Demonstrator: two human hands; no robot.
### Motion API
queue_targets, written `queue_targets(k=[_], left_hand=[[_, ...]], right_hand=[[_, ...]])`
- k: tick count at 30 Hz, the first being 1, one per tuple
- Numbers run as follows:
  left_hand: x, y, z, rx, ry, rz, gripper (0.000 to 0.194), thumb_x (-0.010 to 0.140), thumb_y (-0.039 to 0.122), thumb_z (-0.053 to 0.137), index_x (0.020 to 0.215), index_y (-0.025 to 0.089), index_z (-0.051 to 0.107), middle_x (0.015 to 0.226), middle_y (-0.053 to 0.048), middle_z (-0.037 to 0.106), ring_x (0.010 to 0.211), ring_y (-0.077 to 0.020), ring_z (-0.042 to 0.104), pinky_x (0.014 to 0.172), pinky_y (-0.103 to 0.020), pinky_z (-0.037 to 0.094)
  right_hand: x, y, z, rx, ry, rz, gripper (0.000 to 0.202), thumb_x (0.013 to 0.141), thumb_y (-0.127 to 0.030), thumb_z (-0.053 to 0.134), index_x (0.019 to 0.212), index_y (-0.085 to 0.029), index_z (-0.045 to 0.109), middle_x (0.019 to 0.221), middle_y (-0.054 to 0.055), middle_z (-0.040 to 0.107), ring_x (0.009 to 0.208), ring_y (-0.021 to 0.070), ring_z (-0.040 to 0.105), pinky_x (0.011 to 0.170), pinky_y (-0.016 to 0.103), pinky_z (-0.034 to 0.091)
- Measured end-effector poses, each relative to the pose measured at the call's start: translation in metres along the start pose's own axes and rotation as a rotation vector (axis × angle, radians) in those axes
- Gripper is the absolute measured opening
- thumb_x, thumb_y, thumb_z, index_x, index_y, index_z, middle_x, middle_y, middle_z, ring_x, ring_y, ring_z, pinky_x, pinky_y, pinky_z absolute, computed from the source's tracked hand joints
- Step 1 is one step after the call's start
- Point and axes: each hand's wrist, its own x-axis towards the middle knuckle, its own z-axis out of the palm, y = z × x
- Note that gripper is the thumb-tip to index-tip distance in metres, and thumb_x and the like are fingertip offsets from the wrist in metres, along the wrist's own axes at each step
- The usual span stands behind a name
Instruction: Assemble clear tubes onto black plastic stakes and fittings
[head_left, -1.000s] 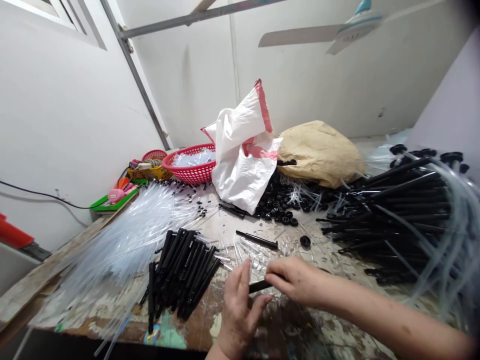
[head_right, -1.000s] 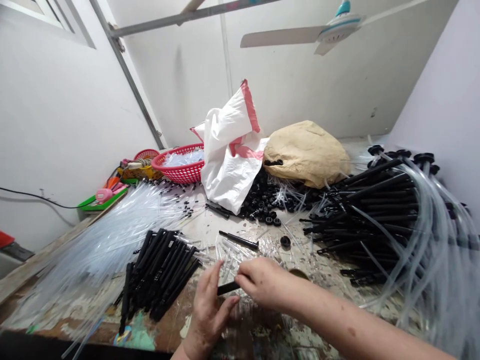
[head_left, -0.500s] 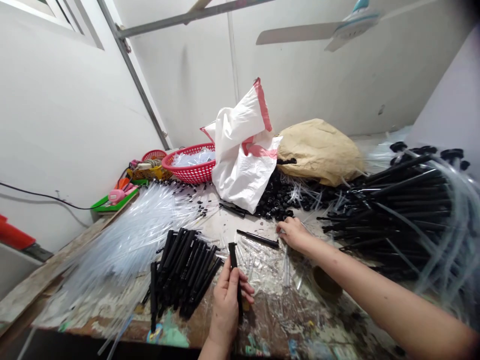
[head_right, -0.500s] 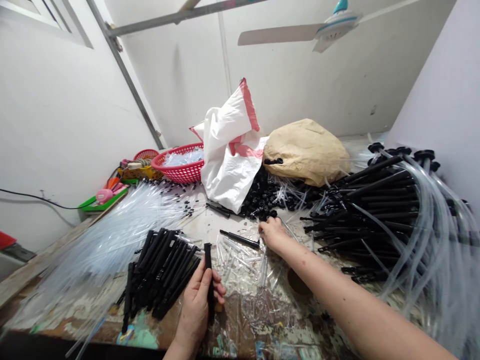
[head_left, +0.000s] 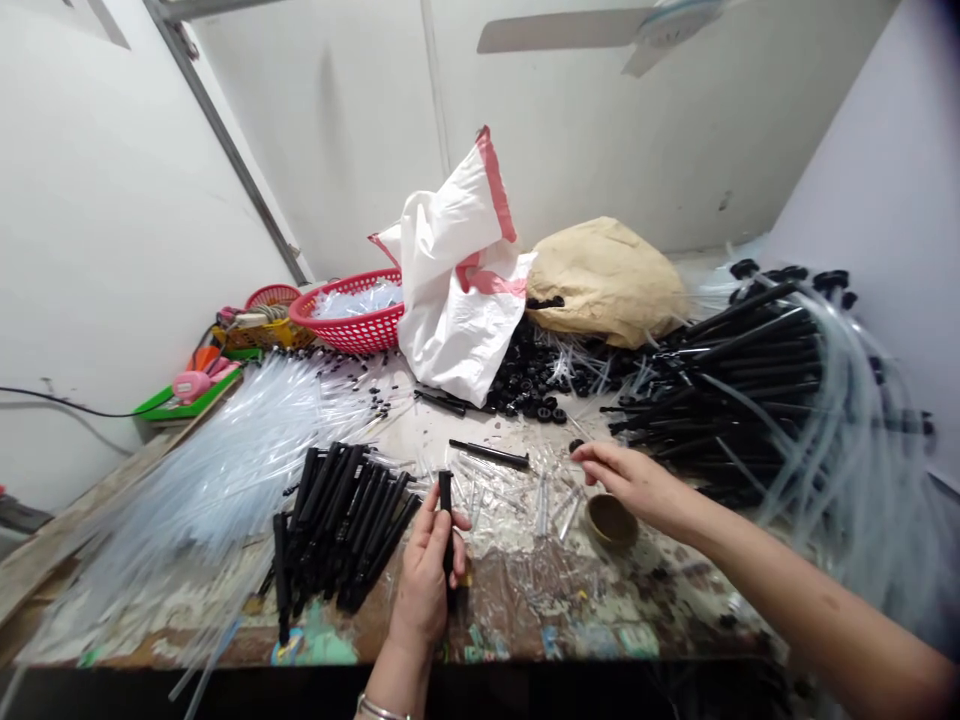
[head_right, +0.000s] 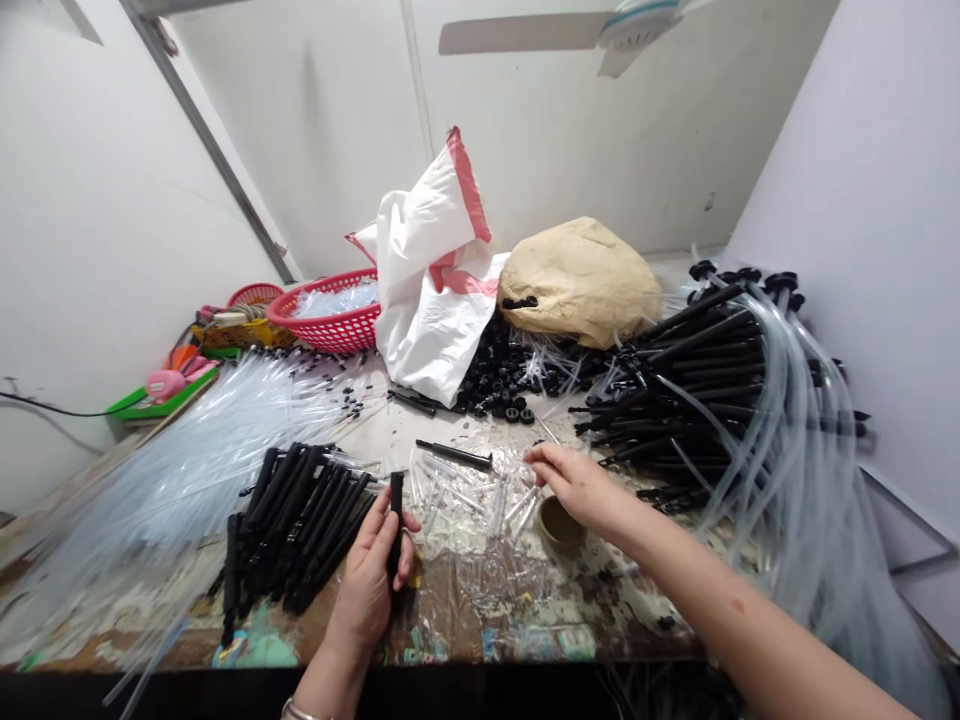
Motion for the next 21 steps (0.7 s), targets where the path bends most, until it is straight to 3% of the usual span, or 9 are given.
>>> queue_targets(k=[3, 7, 10, 14, 21], left_hand=[[-0.002, 0.003, 0.003, 0.045, -0.003, -0.02, 0.053, 0.08, 0.041, 0.057, 0.128, 0.022, 0.044, 0.068, 0.004, 0.057, 0.04, -0.0027, 0.039, 0.034, -0.012, 0.03], [-0.005, 0.005, 0.014, 0.062, -0.043, -0.055, 0.056, 0.079, 0.042, 0.058, 0.128, 0.021, 0.043, 0.065, 0.004, 0.056, 0.041, -0.0042, 0.042, 0.036, -0.014, 0.034], [-0.011, -0.001, 0.028, 0.043, -0.118, -0.102, 0.056, 0.078, 0.041, 0.059, 0.127, 0.018, 0.044, 0.069, 0.001, 0.059, 0.043, -0.0055, 0.048, 0.038, -0.015, 0.036], [-0.019, -0.008, 0.04, 0.128, -0.244, -0.141, 0.045, 0.083, 0.039, 0.052, 0.122, 0.015, 0.049, 0.079, -0.004, 0.063, 0.037, -0.0016, 0.041, 0.035, -0.015, 0.03], [-0.02, -0.008, 0.037, 0.124, -0.252, -0.167, 0.061, 0.081, 0.037, 0.056, 0.136, 0.021, 0.034, 0.082, -0.002, 0.06, 0.048, -0.0062, 0.049, 0.04, -0.017, 0.04]], right_hand=[[-0.031, 0.013, -0.008, -0.074, 0.036, -0.035, 0.026, 0.084, -0.03, 0.041, 0.096, -0.021, 0.062, 0.087, 0.006, 0.066, 0.08, 0.0189, 0.059, 0.071, 0.031, 0.042], [-0.05, 0.02, -0.012, -0.352, 0.057, -0.123, 0.021, 0.085, -0.028, 0.045, 0.081, -0.025, 0.065, 0.08, 0.003, 0.068, 0.076, 0.0189, 0.057, 0.075, 0.035, 0.033], [-0.053, 0.016, -0.011, -0.517, 0.108, -0.159, 0.018, 0.083, -0.023, 0.051, 0.074, -0.026, 0.066, 0.077, 0.002, 0.068, 0.078, 0.0183, 0.054, 0.079, 0.037, 0.026], [-0.051, 0.01, -0.009, -0.678, 0.083, -0.206, 0.02, 0.082, -0.017, 0.05, 0.071, -0.024, 0.065, 0.075, 0.003, 0.065, 0.077, 0.0182, 0.05, 0.08, 0.037, 0.023], [-0.052, 0.011, -0.01, -0.641, 0.117, -0.182, 0.021, 0.082, -0.017, 0.048, 0.072, -0.024, 0.065, 0.075, 0.004, 0.064, 0.077, 0.0192, 0.05, 0.081, 0.039, 0.024]])
